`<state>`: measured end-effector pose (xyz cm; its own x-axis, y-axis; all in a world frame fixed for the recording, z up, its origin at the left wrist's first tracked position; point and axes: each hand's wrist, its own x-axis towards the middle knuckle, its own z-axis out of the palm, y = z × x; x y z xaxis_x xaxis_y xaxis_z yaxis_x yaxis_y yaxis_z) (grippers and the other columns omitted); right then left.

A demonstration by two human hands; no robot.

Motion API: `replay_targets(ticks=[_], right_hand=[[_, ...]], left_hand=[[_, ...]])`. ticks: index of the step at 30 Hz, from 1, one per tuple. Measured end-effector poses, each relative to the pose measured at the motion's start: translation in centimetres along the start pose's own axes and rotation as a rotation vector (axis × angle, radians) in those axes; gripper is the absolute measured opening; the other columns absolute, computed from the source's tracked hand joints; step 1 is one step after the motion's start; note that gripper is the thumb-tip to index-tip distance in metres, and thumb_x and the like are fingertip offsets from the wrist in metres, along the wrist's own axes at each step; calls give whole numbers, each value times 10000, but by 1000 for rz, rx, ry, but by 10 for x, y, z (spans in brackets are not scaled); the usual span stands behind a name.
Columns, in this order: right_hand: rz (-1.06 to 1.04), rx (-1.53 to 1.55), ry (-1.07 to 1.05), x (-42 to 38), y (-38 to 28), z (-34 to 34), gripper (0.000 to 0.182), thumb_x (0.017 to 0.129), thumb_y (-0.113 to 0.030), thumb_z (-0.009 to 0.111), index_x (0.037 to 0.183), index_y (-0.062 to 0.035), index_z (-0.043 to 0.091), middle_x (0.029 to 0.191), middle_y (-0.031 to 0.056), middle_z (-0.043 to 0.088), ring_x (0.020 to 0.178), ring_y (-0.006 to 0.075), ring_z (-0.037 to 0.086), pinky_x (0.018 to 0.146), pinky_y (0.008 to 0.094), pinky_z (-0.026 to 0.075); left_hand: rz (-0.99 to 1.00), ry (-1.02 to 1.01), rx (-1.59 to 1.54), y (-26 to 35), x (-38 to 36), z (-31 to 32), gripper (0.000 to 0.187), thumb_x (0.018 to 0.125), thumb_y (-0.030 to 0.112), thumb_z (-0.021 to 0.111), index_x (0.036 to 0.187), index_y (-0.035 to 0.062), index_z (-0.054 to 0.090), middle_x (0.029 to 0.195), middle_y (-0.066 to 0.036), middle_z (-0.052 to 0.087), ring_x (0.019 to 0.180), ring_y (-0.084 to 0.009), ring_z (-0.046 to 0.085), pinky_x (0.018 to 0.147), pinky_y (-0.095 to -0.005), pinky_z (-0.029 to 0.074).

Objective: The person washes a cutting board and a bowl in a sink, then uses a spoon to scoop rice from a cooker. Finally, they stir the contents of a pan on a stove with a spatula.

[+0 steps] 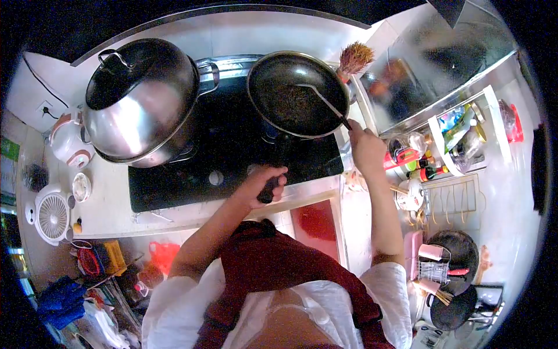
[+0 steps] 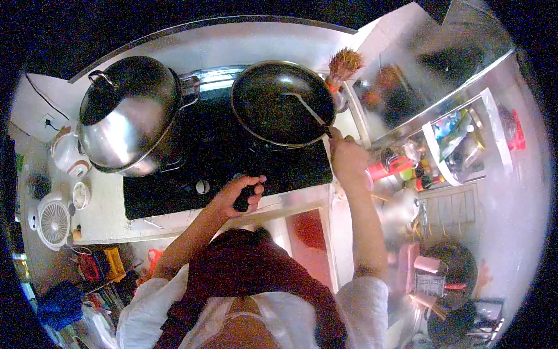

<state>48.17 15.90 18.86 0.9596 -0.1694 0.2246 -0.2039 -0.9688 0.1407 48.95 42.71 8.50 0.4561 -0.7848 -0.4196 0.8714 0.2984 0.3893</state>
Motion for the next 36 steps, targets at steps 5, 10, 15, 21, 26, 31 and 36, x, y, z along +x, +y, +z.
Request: replay_targets(ticks=[5, 10, 15, 21, 26, 31, 36], right_hand=[[28, -13, -27, -6, 3, 5, 320, 902, -260, 498, 1221, -240, 521, 769, 140, 626, 677, 338, 629, 586, 458, 495], [61, 112, -58, -16, 14, -2, 302, 910, -264, 490, 1207, -231, 528, 829, 159, 649, 731, 355, 633, 607, 466, 484], [79, 282, -15, -32, 26, 6, 280, 915, -254, 496, 1184, -201, 554, 893, 174, 645, 775, 370, 627, 645, 458, 480], [144, 335, 25, -41, 37, 15, 280, 923, -267, 500, 1186, -191, 561, 897, 191, 635, 810, 360, 624, 660, 435, 477], [203, 361, -57, -48, 38, -4, 278, 923, -258, 503, 1183, -179, 563, 908, 186, 637, 808, 354, 629, 671, 428, 479], [213, 347, -6, -54, 45, 5, 282, 923, -252, 504, 1185, -163, 560, 929, 175, 641, 811, 349, 632, 682, 421, 481], [205, 459, -57, -53, 39, -2, 282, 923, -235, 507, 1184, -140, 557, 943, 178, 641, 832, 359, 629, 706, 425, 480]], left_hand=[[-12, -21, -16, 0, 2, -3, 291, 875, 239, 570, 1108, 87, 485, 746, -22, 535, 515, -134, 454, 432, -274, 383], [-13, 7, -32, -1, 0, -1, 294, 873, 236, 573, 1108, 81, 488, 748, -23, 538, 520, -132, 460, 434, -270, 385], [-12, 19, -18, 2, -1, 1, 297, 873, 235, 572, 1112, 79, 494, 756, -23, 532, 525, -129, 454, 435, -263, 379], [-7, 60, -14, 6, -8, 13, 219, 842, 232, 632, 740, 63, 536, 645, -37, 533, 489, -135, 482, 415, -269, 378], [15, -13, -10, 0, -3, 2, 284, 877, 250, 567, 1100, 81, 514, 757, -11, 525, 551, -123, 464, 441, -267, 379], [20, -27, -12, 2, -5, 4, 291, 876, 252, 570, 1104, 80, 514, 764, -12, 533, 551, -121, 463, 453, -265, 380], [0, 36, 6, 4, -6, 9, 309, 867, 257, 578, 1110, 77, 513, 766, -12, 537, 548, -120, 459, 458, -262, 379]])
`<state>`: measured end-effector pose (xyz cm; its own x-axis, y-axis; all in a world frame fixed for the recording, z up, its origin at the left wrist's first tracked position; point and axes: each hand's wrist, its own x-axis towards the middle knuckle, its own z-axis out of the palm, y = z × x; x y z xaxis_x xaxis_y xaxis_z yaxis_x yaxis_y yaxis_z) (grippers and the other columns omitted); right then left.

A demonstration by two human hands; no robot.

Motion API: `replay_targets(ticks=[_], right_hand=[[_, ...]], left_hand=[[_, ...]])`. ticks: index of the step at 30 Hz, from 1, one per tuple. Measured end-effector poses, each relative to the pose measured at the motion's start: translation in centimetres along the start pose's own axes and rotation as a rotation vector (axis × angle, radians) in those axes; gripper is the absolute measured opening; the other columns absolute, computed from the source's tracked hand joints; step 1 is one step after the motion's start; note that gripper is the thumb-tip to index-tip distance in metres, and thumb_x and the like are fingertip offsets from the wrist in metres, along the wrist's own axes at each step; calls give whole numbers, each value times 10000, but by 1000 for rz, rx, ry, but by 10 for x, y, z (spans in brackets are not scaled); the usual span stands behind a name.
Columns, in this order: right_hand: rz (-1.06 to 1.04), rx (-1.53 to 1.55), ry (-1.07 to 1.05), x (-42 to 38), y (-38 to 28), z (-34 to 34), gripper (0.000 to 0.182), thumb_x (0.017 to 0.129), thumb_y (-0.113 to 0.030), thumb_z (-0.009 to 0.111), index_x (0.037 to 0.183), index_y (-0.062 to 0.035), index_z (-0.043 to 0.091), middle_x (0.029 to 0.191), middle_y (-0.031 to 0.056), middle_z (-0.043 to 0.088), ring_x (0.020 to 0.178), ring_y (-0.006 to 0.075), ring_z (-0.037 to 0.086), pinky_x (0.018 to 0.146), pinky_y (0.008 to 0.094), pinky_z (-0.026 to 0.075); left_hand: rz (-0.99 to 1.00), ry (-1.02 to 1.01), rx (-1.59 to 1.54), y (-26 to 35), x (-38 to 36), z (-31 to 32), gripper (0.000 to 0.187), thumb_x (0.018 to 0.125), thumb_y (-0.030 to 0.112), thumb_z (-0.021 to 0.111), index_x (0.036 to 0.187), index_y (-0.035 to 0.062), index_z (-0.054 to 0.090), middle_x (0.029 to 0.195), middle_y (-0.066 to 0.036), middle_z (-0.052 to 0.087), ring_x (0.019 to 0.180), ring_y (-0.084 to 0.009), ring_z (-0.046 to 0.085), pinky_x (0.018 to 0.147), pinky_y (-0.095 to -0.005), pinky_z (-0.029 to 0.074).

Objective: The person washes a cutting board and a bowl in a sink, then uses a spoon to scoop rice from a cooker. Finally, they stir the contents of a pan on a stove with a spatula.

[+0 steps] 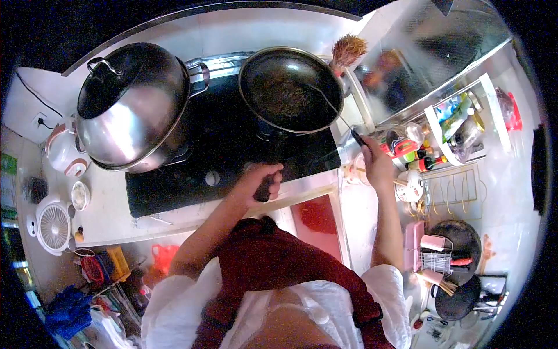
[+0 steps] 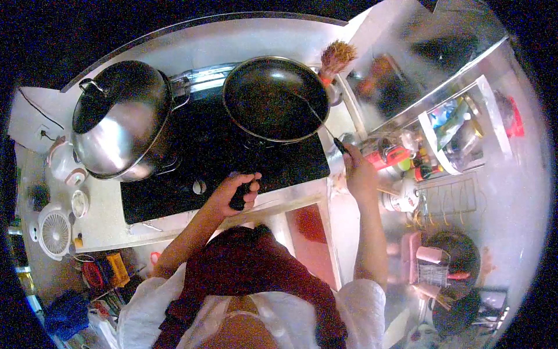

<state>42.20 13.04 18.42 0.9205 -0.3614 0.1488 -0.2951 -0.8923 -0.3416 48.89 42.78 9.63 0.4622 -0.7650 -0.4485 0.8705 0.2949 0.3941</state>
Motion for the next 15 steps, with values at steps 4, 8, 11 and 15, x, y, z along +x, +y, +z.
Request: replay_targets(ticks=[4, 8, 11, 15], right_hand=[[76, -95, 6, 11, 6, 12, 277, 922, -213, 509, 1180, -126, 560, 956, 178, 640, 854, 360, 626, 719, 417, 479], [-20, 45, -5, 13, 8, 14, 279, 919, -189, 509, 1180, -104, 559, 1012, 188, 626, 911, 358, 615, 752, 404, 475], [41, 27, 1, 14, 5, 19, 284, 918, -188, 511, 1183, -95, 556, 1049, 192, 618, 944, 359, 607, 777, 397, 474], [-23, 56, -17, 16, 12, 20, 292, 921, -201, 507, 1188, -93, 550, 1087, 188, 612, 989, 362, 595, 810, 396, 475]], left_hand=[[15, -1, 20, -3, 2, -4, 311, 862, 254, 582, 1111, 80, 514, 765, -11, 534, 543, -121, 456, 455, -261, 378], [-3, -43, -35, -3, 4, -7, 296, 864, 245, 580, 1103, 85, 512, 759, -12, 534, 542, -124, 456, 450, -261, 376], [19, -57, -31, -3, 0, -4, 284, 869, 240, 573, 1100, 87, 512, 757, -14, 534, 542, -124, 456, 446, -261, 372], [-6, -53, -35, -3, 4, -7, 279, 872, 238, 569, 1098, 86, 511, 757, -16, 533, 545, -127, 457, 446, -262, 370]])
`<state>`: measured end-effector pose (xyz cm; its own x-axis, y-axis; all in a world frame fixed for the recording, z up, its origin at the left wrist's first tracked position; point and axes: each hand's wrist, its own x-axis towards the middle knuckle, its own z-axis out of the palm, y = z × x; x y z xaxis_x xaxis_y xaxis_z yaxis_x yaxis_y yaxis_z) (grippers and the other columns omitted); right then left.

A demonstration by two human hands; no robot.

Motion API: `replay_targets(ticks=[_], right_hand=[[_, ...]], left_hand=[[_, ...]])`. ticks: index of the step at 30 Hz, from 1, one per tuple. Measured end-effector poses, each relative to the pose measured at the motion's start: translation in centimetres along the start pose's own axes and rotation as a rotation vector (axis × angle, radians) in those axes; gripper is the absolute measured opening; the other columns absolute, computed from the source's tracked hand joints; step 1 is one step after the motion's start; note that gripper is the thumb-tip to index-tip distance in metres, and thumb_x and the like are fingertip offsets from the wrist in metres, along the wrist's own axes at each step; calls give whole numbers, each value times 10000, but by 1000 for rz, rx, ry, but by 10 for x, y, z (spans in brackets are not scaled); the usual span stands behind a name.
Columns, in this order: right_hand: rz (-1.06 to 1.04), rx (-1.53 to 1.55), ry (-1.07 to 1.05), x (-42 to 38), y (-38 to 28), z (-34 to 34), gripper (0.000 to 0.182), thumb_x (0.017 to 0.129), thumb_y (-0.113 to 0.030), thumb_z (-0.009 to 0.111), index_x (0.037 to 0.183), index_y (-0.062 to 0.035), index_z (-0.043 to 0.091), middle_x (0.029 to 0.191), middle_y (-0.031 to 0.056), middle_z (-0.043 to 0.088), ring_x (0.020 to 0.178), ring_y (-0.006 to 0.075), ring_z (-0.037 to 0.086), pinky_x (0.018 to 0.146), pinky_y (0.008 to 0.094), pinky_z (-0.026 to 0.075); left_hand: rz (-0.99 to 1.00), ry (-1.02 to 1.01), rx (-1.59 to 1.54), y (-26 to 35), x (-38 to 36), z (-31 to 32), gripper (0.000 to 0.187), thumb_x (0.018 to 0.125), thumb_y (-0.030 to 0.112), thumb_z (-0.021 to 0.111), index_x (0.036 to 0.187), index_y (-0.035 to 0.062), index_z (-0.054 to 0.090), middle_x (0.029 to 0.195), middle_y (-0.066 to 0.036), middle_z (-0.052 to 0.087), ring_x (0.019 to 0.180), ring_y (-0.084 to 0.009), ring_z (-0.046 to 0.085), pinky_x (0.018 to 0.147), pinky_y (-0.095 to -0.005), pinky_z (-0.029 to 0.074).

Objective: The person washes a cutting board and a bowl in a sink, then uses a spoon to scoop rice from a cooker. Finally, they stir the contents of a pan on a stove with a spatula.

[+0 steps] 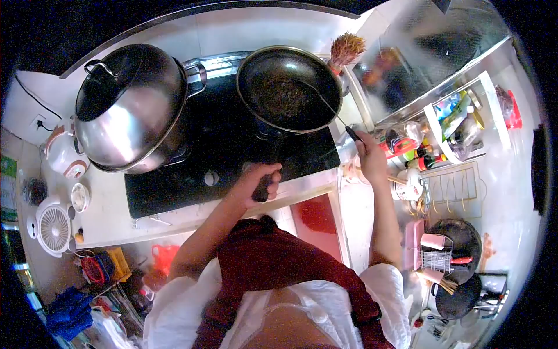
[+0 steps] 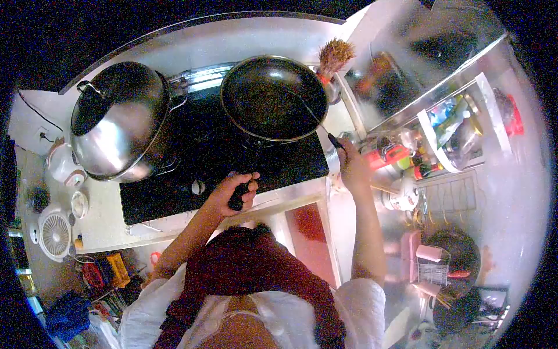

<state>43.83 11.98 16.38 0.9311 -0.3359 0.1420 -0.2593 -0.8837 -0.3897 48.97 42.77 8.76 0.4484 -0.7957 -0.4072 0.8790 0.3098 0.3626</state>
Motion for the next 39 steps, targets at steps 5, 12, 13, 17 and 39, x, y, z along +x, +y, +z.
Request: replay_targets(ticks=[5, 12, 13, 17, 39], right_hand=[[38, -44, 4, 5, -16, 1, 286, 928, -214, 498, 1180, -89, 552, 1099, 184, 609, 1007, 362, 586, 814, 403, 474], [-62, -63, 39, -5, -4, -10, 280, 932, -225, 493, 1184, -120, 552, 1108, 160, 612, 951, 360, 608, 780, 416, 486], [-65, -62, 36, -7, -5, -14, 280, 932, -225, 493, 1184, -120, 552, 1108, 160, 612, 951, 360, 608, 780, 416, 486], [-15, -93, 42, -18, -7, -23, 279, 926, -211, 510, 1180, -104, 550, 1028, 172, 633, 925, 350, 619, 757, 401, 487], [-315, -573, -133, -25, -72, -93, 296, 815, -195, 619, 1111, -206, 617, 799, 106, 647, 682, 297, 631, 589, 400, 487]], left_hand=[[55, -7, 37, -1, -2, 1, 271, 872, 242, 573, 1086, 86, 517, 757, -19, 531, 545, -133, 458, 446, -269, 366], [-9, 54, -6, 1, -4, 2, 299, 868, 251, 586, 1096, 70, 517, 756, -19, 524, 546, -130, 461, 443, -273, 355], [4, 21, 11, 1, -3, 0, 300, 866, 252, 590, 1092, 68, 518, 754, -17, 522, 547, -130, 460, 444, -271, 355], [20, -39, 35, 0, 0, -4, 288, 866, 249, 591, 1078, 65, 524, 747, -16, 523, 543, -130, 459, 439, -272, 354], [46, 67, 17, -3, -4, 4, 290, 871, 256, 586, 1091, 77, 526, 754, -10, 532, 543, -118, 455, 452, -259, 364]])
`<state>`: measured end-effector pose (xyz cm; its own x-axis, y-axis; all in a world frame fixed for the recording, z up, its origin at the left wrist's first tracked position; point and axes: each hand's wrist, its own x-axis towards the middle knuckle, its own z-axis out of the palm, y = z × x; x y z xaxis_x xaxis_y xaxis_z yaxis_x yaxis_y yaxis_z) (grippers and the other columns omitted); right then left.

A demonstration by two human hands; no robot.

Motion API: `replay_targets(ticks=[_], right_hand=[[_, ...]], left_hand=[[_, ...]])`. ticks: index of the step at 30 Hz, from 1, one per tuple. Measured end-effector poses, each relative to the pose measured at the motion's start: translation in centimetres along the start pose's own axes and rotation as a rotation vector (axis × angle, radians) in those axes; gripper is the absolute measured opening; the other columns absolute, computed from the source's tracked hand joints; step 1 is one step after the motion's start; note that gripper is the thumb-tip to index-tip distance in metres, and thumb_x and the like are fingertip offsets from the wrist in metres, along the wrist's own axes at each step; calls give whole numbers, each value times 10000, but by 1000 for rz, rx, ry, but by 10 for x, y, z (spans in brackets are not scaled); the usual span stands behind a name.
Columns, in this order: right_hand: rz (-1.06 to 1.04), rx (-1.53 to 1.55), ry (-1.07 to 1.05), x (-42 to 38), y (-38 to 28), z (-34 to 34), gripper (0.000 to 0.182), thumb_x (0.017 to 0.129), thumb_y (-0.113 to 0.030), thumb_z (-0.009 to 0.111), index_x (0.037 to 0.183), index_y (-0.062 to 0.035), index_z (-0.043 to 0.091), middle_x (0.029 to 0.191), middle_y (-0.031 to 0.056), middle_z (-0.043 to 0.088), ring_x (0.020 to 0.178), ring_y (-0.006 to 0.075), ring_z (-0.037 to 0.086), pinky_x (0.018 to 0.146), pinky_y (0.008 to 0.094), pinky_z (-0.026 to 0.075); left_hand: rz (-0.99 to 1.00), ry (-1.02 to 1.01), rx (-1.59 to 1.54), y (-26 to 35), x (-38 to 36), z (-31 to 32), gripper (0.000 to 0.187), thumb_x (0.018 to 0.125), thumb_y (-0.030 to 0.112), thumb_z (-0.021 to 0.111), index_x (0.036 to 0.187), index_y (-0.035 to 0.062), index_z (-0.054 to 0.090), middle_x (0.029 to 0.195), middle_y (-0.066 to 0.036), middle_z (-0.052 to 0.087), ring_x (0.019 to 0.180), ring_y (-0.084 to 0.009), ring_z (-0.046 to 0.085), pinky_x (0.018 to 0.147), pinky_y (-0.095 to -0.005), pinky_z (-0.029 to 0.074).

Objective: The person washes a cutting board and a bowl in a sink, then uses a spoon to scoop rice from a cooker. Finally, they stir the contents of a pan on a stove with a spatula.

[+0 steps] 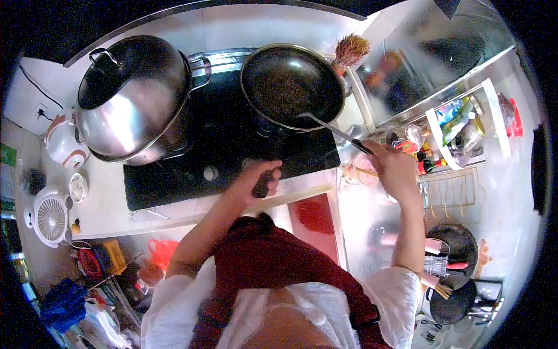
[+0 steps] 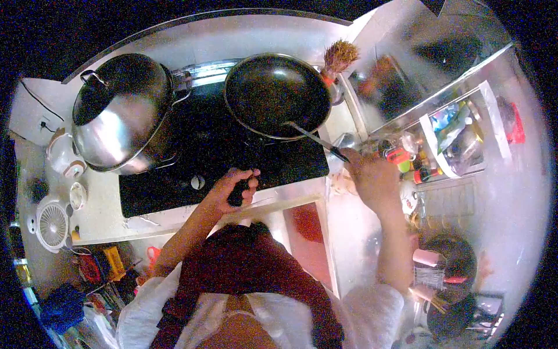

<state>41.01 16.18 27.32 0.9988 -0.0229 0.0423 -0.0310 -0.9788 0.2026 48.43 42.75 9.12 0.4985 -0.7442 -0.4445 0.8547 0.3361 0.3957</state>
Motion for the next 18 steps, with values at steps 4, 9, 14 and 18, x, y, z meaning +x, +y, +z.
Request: replay_targets(ticks=[4, 9, 14, 18], right_hand=[[-17, 56, 51, 28, -17, 15, 260, 841, -214, 598, 1099, -190, 619, 750, 130, 635, 681, 313, 625, 577, 412, 473], [-46, 65, -22, 9, -18, -26, 231, 853, -229, 589, 1072, -172, 631, 722, 132, 646, 661, 309, 632, 589, 410, 479], [-105, 55, 56, 44, -22, 8, 254, 898, -318, 506, 1107, -228, 621, 704, 131, 638, 622, 324, 623, 552, 440, 481], [-73, 97, 76, 45, -15, -21, 217, 868, -258, 568, 1057, -184, 642, 735, 121, 645, 653, 325, 620, 592, 421, 479]], left_hand=[[11, -53, 17, 1, 0, -2, 286, 868, 258, 589, 1075, 71, 531, 758, -13, 537, 543, -120, 460, 451, -252, 363], [2, -54, 16, 0, 3, -5, 286, 862, 256, 592, 1068, 66, 533, 765, -18, 543, 542, -120, 466, 452, -251, 371], [1, -94, -55, 0, 6, -10, 286, 860, 257, 594, 1070, 71, 538, 766, -22, 541, 542, -121, 469, 449, -258, 374], [17, -51, -15, 1, 3, -8, 285, 862, 262, 594, 1067, 72, 540, 772, -23, 550, 544, -120, 479, 450, -258, 383]])
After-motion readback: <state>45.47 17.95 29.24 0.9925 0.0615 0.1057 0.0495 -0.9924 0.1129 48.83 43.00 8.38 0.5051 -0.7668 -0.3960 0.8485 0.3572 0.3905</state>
